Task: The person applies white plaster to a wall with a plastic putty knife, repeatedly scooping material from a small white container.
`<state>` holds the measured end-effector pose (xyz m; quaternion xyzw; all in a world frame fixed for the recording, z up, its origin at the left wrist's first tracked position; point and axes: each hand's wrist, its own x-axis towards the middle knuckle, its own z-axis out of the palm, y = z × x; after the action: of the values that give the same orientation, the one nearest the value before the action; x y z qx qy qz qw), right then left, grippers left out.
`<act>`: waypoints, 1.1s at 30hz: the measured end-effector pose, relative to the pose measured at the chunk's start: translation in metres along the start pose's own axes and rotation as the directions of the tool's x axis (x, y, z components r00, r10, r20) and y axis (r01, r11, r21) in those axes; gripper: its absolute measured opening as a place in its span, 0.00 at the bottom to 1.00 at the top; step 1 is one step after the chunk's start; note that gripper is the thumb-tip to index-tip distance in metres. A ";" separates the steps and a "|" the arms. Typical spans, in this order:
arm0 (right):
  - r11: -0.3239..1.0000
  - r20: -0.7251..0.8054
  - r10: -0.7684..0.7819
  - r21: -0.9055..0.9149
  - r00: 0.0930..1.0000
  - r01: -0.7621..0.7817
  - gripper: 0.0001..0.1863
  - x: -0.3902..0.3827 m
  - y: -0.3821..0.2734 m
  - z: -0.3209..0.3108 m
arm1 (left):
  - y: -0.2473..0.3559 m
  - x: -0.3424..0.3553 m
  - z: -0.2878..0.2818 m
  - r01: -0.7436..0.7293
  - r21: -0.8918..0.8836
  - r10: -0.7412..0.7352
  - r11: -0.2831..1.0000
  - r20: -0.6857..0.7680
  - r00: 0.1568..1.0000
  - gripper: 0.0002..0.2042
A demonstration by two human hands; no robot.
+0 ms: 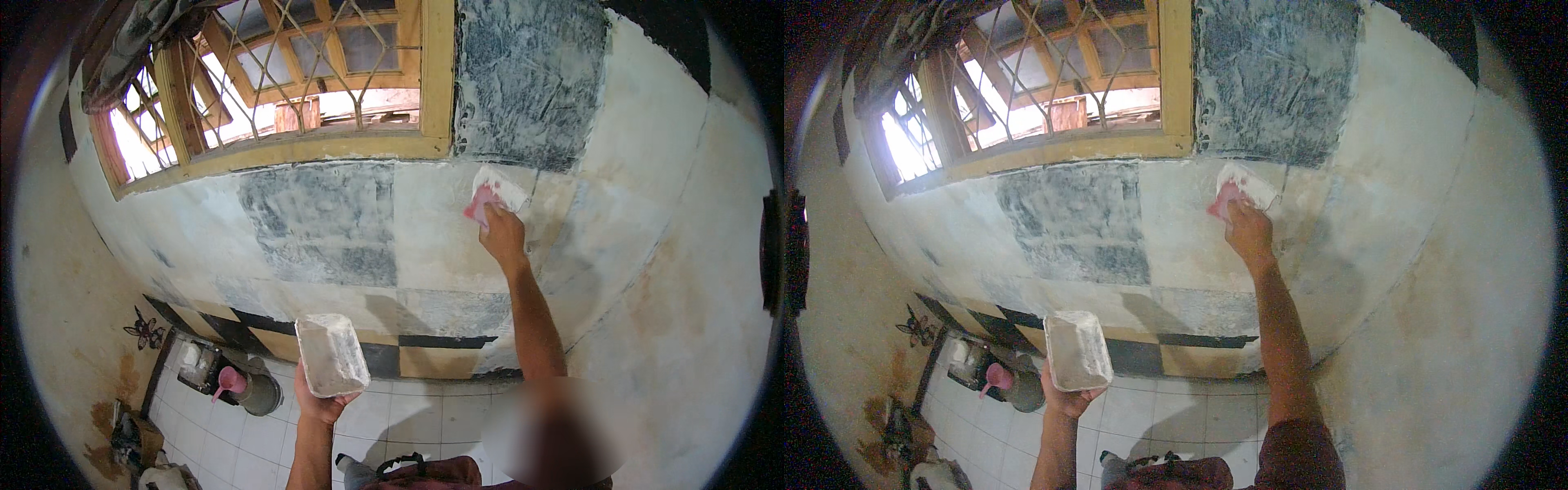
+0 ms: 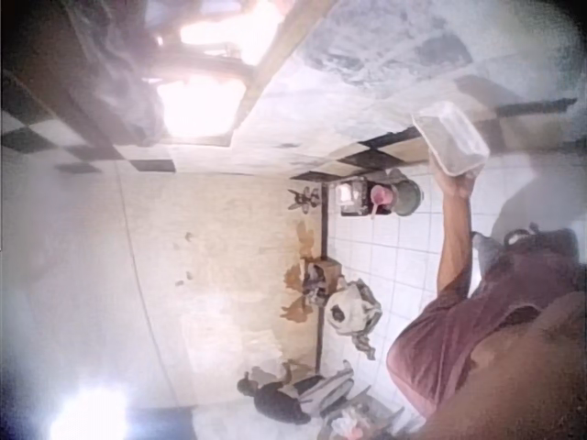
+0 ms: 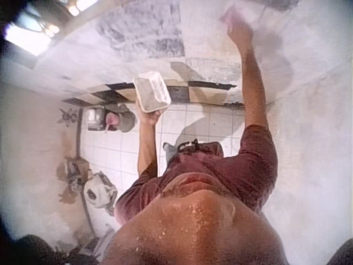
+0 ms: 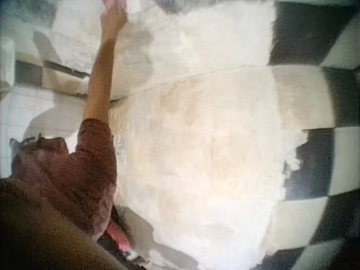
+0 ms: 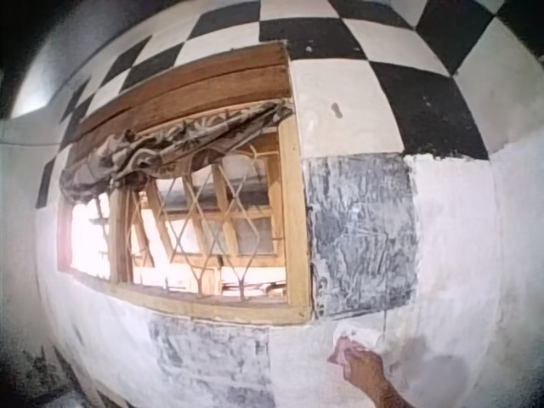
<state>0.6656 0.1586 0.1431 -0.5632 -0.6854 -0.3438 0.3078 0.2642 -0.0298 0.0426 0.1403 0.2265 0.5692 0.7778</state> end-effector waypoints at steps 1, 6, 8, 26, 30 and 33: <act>0.997 0.155 -0.076 0.034 0.985 0.071 0.17 0.001 -0.002 0.001 | -0.001 0.001 0.000 0.002 0.004 -0.002 1.000 0.015 1.000 0.32; 0.969 0.514 -0.240 0.181 0.823 0.170 0.16 -0.066 -0.010 0.020 | -0.006 0.002 0.012 0.053 -0.001 -0.053 0.999 -0.036 0.998 0.32; 0.941 0.359 -0.184 0.334 0.915 0.058 0.16 -0.080 -0.019 0.003 | -0.002 0.005 0.009 0.064 0.021 -0.064 0.998 0.018 0.998 0.32; 0.894 0.164 0.014 0.439 0.986 -0.086 0.17 0.026 -0.094 0.016 | 0.006 -0.016 0.006 -0.040 0.019 0.041 0.999 -0.067 0.997 0.31; 0.806 0.106 0.001 0.589 0.994 -0.063 0.10 -0.007 -0.131 0.035 | 0.002 -0.012 0.006 -0.025 0.016 0.025 1.000 -0.057 0.998 0.32; 0.820 0.117 0.127 0.546 0.985 -0.170 0.09 -0.027 -0.116 0.015 | -0.001 -0.010 0.001 -0.002 0.030 0.003 1.000 -0.036 0.999 0.33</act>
<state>0.5556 0.1409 0.0980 -0.5142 -0.7207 -0.0842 0.4573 0.2626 -0.0399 0.0450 0.1419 0.2486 0.5693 0.7707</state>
